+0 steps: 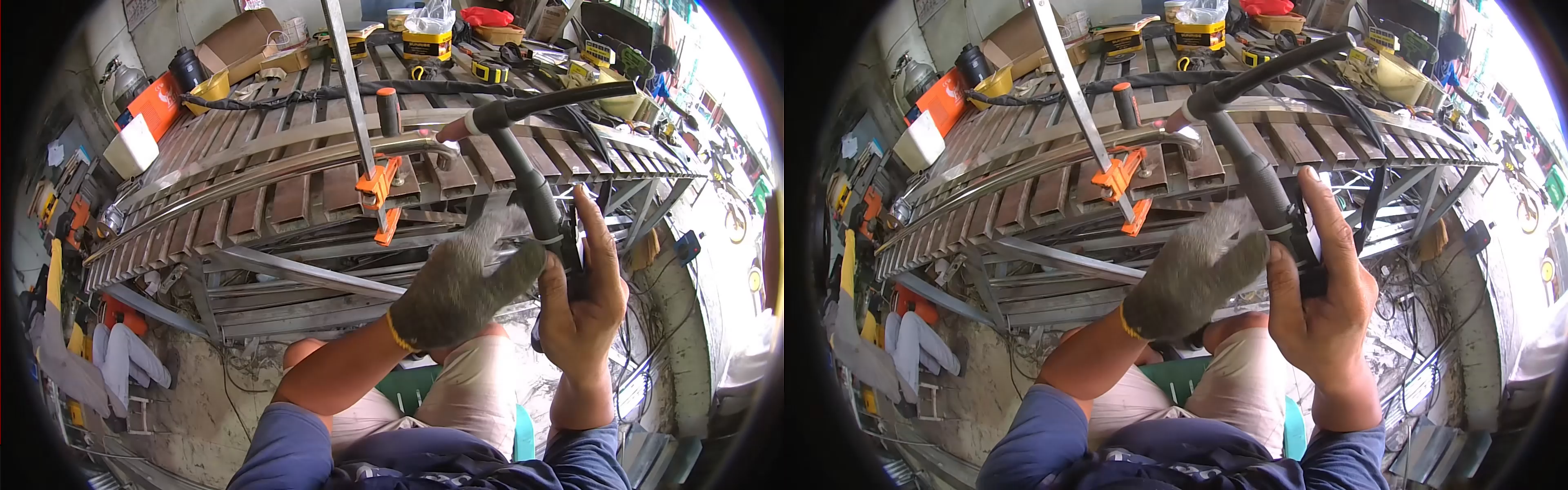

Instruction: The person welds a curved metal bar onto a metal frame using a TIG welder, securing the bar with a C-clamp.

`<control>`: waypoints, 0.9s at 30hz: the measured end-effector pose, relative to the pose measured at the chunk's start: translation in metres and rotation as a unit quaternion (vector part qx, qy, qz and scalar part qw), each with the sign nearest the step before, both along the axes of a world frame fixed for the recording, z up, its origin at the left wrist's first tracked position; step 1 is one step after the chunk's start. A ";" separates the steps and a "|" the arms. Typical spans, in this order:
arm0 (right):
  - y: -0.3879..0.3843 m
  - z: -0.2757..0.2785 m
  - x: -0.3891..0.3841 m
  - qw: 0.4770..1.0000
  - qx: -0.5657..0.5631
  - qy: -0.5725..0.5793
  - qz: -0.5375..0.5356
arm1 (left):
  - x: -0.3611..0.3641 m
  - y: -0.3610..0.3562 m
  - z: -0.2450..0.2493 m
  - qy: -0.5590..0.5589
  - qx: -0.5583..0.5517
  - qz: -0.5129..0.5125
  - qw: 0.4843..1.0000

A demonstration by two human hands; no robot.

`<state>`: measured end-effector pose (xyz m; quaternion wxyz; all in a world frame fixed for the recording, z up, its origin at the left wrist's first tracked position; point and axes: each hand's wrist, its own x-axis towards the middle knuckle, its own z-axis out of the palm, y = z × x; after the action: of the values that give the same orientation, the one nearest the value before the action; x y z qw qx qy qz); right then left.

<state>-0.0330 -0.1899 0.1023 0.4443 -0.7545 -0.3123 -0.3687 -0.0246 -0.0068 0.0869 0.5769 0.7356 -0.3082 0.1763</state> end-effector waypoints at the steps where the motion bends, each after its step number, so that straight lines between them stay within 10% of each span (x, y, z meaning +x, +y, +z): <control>1: 0.001 0.002 0.001 1.000 -0.004 0.000 -0.002 | 0.009 0.000 0.003 -0.028 0.004 -0.005 1.000; 3: 0.003 0.007 0.003 1.000 -0.013 -0.001 -0.005 | 0.025 -0.001 0.001 -0.163 0.075 0.052 0.982; 6: 0.002 0.013 0.008 0.999 -0.045 -0.014 -0.014 | 0.021 -0.007 0.017 0.013 -0.014 0.042 0.999; 27: 0.014 0.014 0.009 0.999 -0.048 0.004 -0.026 | 0.017 -0.001 0.005 -0.007 -0.031 0.064 0.997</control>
<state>-0.0243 -0.1760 0.1165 0.3991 -0.7842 -0.3077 -0.3620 -0.0075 -0.0076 0.0918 0.5846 0.7344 -0.2593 0.2272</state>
